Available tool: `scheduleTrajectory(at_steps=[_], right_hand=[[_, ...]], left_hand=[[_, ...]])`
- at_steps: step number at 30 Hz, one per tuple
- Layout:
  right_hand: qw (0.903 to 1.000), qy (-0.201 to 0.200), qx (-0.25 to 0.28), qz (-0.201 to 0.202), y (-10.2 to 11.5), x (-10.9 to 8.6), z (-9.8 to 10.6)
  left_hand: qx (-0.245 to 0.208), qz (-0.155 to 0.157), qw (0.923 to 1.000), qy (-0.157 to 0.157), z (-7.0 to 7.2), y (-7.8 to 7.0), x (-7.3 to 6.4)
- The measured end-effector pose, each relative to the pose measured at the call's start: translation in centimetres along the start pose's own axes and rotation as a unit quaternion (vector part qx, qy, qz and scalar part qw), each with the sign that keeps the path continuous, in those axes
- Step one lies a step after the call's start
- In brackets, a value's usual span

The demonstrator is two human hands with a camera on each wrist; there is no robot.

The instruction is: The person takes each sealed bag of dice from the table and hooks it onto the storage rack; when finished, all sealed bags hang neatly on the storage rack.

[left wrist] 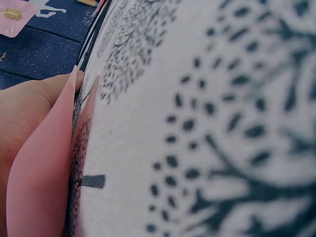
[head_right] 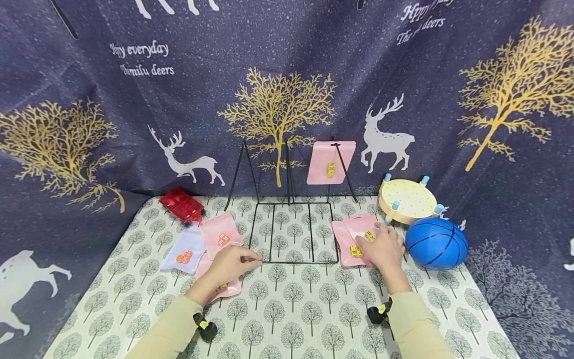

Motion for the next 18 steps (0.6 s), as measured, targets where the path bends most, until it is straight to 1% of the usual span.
scheduleTrajectory(at_steps=[8,13,18], right_hand=[[0.9999,-0.005,-0.014,0.001,0.02,-0.32,0.37],[0.9999,0.001,-0.009,0.009,0.32,-0.59,0.41],[0.9998,0.007,-0.005,0.018,0.67,-0.75,0.32]], left_hand=[[0.006,-0.002,1.0000,-0.002,0.08,-0.08,0.01],[0.009,0.001,1.0000,0.001,0.12,-0.11,0.00],[0.002,0.000,1.0000,0.000,0.16,-0.18,-0.03]])
Point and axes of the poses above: each hand's wrist, its own x-axis towards the middle knuckle, its own z-axis out of the back of the hand, y = z × x, the point moved 7 cm from there along x, towards the middle knuckle, and after that the axes turned 14 degrees about x, right-handed, at the moved point
